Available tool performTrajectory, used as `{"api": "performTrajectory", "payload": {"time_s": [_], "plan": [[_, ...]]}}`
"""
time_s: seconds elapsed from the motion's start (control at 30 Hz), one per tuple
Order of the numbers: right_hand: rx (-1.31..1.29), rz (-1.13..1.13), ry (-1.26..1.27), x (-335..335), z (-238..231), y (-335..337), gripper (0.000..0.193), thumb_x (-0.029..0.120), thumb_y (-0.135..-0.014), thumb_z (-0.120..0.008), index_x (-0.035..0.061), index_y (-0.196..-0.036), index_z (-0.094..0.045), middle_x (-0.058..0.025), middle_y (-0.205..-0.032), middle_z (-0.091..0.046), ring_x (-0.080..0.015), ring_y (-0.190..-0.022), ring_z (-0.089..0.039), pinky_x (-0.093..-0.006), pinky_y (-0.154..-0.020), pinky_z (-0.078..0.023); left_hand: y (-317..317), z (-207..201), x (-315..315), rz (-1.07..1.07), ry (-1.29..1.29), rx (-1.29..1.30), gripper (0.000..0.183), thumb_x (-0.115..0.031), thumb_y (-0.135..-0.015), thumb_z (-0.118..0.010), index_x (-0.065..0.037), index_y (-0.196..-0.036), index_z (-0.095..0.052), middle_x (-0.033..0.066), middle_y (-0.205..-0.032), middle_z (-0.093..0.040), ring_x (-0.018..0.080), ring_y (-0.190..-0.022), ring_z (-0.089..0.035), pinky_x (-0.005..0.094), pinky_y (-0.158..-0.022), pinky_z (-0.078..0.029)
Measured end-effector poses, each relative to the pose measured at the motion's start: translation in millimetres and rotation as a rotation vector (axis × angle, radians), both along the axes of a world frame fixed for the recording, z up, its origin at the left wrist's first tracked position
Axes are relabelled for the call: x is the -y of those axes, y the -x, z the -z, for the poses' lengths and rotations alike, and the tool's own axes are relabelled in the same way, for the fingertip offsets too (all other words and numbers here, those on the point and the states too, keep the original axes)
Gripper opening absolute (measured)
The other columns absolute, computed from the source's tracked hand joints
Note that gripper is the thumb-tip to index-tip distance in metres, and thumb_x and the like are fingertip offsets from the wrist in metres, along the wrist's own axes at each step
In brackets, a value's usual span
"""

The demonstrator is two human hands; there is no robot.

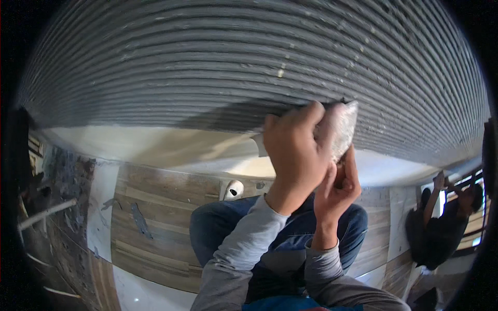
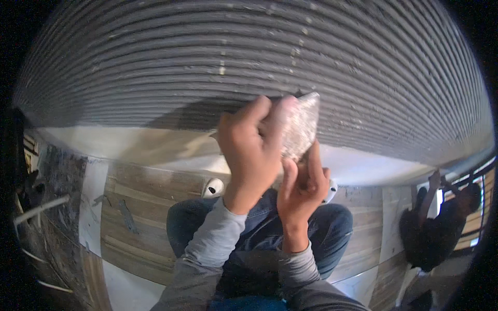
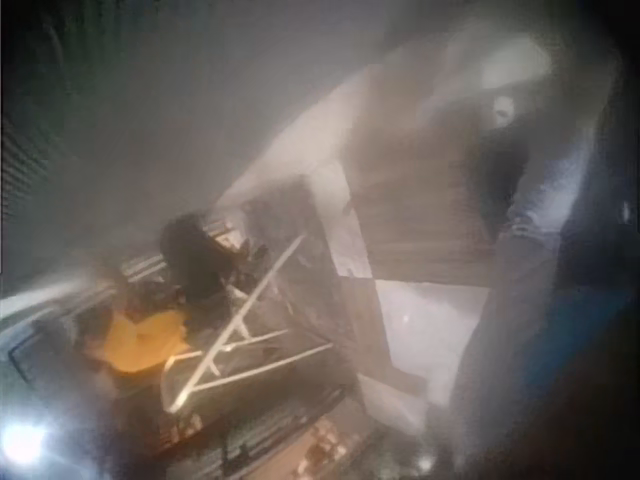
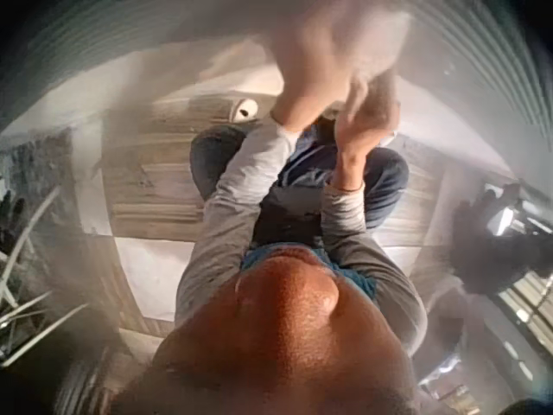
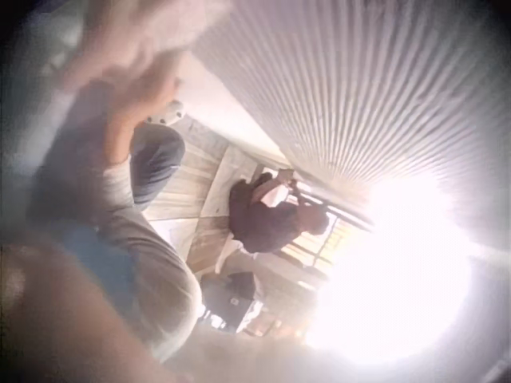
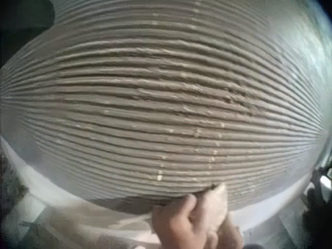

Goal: Using a small trowel to apply and smooth mortar or adhesive over a wall surface in preparation for tiling.

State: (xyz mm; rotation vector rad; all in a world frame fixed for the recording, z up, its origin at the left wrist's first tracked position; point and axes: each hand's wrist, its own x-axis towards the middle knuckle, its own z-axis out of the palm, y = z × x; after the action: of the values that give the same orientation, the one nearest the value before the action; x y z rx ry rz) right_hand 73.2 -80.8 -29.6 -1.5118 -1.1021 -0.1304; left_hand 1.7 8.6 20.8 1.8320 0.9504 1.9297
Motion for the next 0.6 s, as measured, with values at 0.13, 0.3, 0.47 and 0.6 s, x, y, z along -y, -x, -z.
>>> {"api": "performTrajectory", "payload": {"time_s": [0.13, 0.3, 0.47, 0.6], "plan": [[-0.002, -0.065, -0.007, 8, -4, -6, 0.060, 0.012, -0.087, -0.072, -0.0141, -0.136, -0.052, -0.0048, -0.060, -0.059, -0.0086, -0.055, -0.039, -0.0282, -0.072, -0.034, 5, -5, 13, 0.134, 0.068, 0.043, 0.034, -0.024, -0.093, -0.067, -0.010, -0.066, -0.051, 0.0066, -0.052, -0.050, 0.0300, -0.046, -0.047, 0.0408, -0.057, -0.029], [0.183, -0.268, -0.006, -4, -18, 1, 0.064, 0.020, -0.084, -0.077, -0.0092, -0.137, -0.055, -0.0034, -0.063, -0.058, -0.0152, -0.056, -0.040, -0.0300, -0.068, -0.034, 38, -9, 12, 0.163, 0.080, 0.155, 0.032, -0.017, -0.102, -0.061, 0.000, -0.075, -0.055, 0.0014, -0.061, -0.053, 0.0077, -0.056, -0.044, 0.0302, -0.051, -0.034], [0.149, -0.326, -0.018, -12, -27, 6, 0.063, 0.026, -0.081, -0.080, -0.0077, -0.131, -0.060, -0.0028, -0.060, -0.056, -0.0162, -0.053, -0.043, -0.0302, -0.066, -0.033, 45, -16, 13, 0.068, 0.109, 0.088, 0.037, -0.018, -0.104, -0.058, 0.000, -0.073, -0.049, -0.0020, -0.064, -0.045, 0.0047, -0.066, -0.037, 0.0258, -0.057, -0.034], [0.172, -0.322, -0.035, -11, -26, 2, 0.064, 0.029, -0.081, -0.081, -0.0069, -0.130, -0.061, -0.0033, -0.058, -0.055, -0.0165, -0.051, -0.044, -0.0309, -0.064, -0.031, 39, -19, 16, 0.034, 0.151, 0.077, 0.037, -0.019, -0.100, -0.061, 0.001, -0.071, -0.049, 0.0136, -0.060, -0.049, 0.0233, -0.057, -0.037, 0.0408, -0.058, -0.030]]}}
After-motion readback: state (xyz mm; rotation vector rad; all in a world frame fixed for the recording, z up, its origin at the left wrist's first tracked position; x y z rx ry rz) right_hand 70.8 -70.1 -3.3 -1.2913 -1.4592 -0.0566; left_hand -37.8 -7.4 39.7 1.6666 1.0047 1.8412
